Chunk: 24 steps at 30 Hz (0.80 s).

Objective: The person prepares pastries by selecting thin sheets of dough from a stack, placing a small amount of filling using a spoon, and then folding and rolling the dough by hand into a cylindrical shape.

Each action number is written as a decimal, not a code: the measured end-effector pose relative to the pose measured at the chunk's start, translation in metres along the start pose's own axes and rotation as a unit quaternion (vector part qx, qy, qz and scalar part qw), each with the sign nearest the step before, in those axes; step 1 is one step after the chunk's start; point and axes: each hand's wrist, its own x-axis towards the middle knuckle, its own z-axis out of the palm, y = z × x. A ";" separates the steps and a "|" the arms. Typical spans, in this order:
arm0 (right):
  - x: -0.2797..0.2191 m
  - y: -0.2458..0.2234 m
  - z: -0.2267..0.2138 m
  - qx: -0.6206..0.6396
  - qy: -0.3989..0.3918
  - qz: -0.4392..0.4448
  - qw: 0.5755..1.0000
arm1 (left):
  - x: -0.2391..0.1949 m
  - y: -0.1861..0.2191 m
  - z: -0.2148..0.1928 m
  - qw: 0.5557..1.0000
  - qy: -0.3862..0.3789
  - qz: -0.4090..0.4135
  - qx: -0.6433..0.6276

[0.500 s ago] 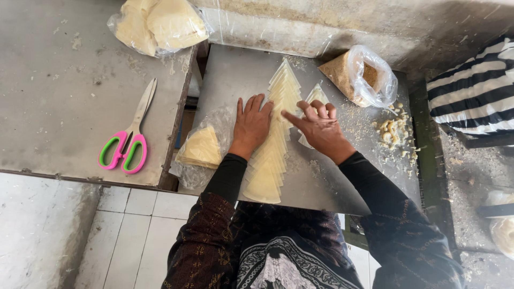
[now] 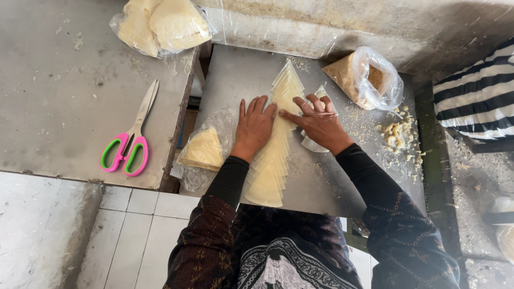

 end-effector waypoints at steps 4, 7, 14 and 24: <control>0.009 0.007 0.004 -0.018 -0.024 0.007 1.000 | 0.000 -0.002 0.005 1.000 -0.022 -0.007 0.003; 0.018 0.014 0.009 -0.050 -0.035 0.005 0.998 | 0.003 -0.005 0.009 1.000 -0.001 0.018 0.012; 0.033 0.031 0.019 -0.053 -0.022 0.006 0.998 | 0.016 -0.009 0.007 0.999 -0.025 0.033 0.026; 0.053 0.051 0.036 -0.064 -0.010 0.023 0.998 | 0.042 -0.011 0.011 0.998 0.025 0.052 -0.039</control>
